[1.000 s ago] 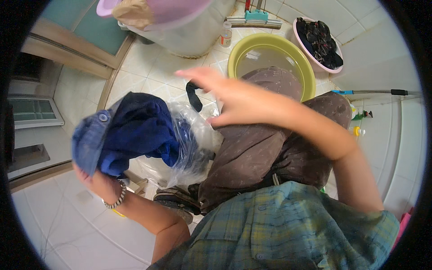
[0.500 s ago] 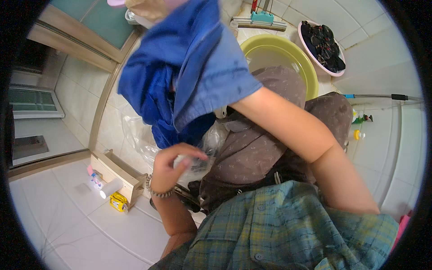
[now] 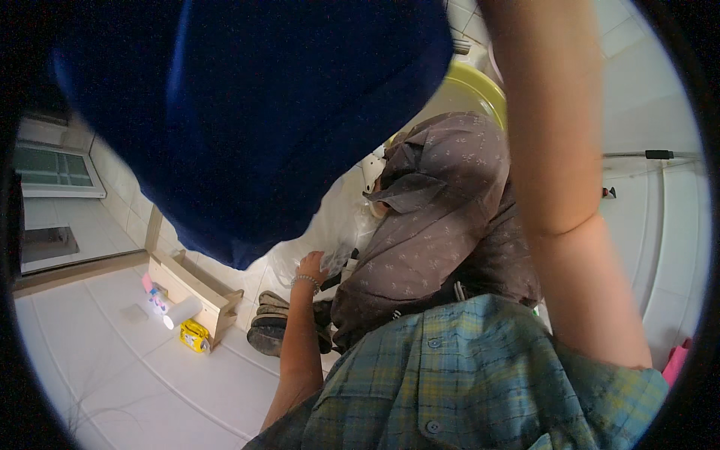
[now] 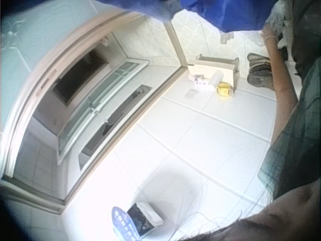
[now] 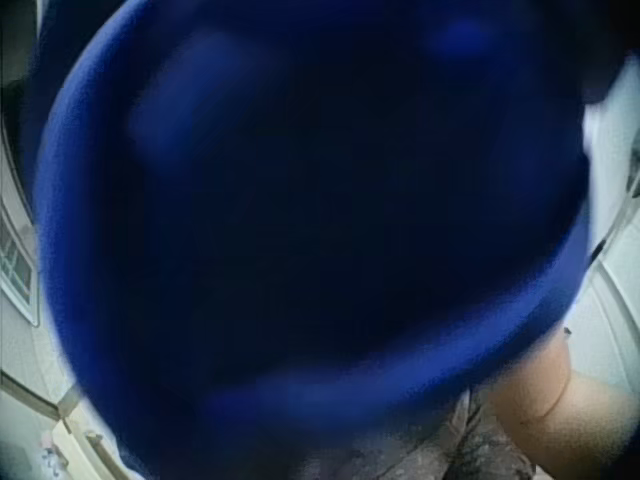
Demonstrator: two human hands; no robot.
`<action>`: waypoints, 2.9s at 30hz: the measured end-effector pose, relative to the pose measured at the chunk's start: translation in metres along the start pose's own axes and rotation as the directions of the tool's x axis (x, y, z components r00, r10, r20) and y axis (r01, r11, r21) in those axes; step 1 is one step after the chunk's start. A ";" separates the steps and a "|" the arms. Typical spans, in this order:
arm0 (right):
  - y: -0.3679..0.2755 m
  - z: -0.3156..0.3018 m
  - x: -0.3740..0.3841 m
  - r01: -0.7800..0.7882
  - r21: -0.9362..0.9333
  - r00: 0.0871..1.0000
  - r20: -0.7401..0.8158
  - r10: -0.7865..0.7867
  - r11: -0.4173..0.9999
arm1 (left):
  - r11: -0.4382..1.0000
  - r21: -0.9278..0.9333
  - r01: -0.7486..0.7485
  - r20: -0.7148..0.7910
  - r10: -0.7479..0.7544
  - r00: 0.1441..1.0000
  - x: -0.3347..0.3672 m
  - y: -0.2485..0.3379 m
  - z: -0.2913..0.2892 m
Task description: The person washes several pieces of clothing by hand in a yellow basin filled with water. They scrub and rinse a dark patterned garment, a leopard-print cloth, and a beige cloth, then place them into a pink basin. Finally, they pour the dirty water into a toilet and refill the yellow basin with fresh water.
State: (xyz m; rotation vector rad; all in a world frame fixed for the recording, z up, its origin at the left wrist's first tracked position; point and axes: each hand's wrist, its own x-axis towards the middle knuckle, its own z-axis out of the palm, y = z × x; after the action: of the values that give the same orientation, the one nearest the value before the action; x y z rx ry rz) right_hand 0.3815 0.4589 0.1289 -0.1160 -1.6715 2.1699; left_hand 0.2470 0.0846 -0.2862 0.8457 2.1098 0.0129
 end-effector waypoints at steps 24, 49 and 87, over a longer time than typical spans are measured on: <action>-0.119 -0.177 -0.139 -0.453 -0.745 0.763 -0.608 -0.219 0.489 | 0.846 -0.027 0.533 -0.254 -0.521 0.815 -0.025 -0.214 -0.263; -0.142 -0.199 -0.184 -0.180 -0.578 0.637 -0.685 -0.353 0.796 | 0.472 -0.028 -0.881 -0.611 0.689 0.389 -0.023 0.282 -0.313; 0.017 -0.207 -0.139 0.110 0.068 0.804 -0.593 -0.048 0.992 | -0.289 -0.610 -0.738 -0.775 0.411 0.480 -0.084 0.461 -0.507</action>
State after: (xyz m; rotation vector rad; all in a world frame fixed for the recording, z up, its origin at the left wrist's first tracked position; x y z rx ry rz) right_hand 0.5671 0.5941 0.0301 -0.6182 -1.1800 1.8756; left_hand 0.1815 0.5320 0.2352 0.8939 0.9720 2.0415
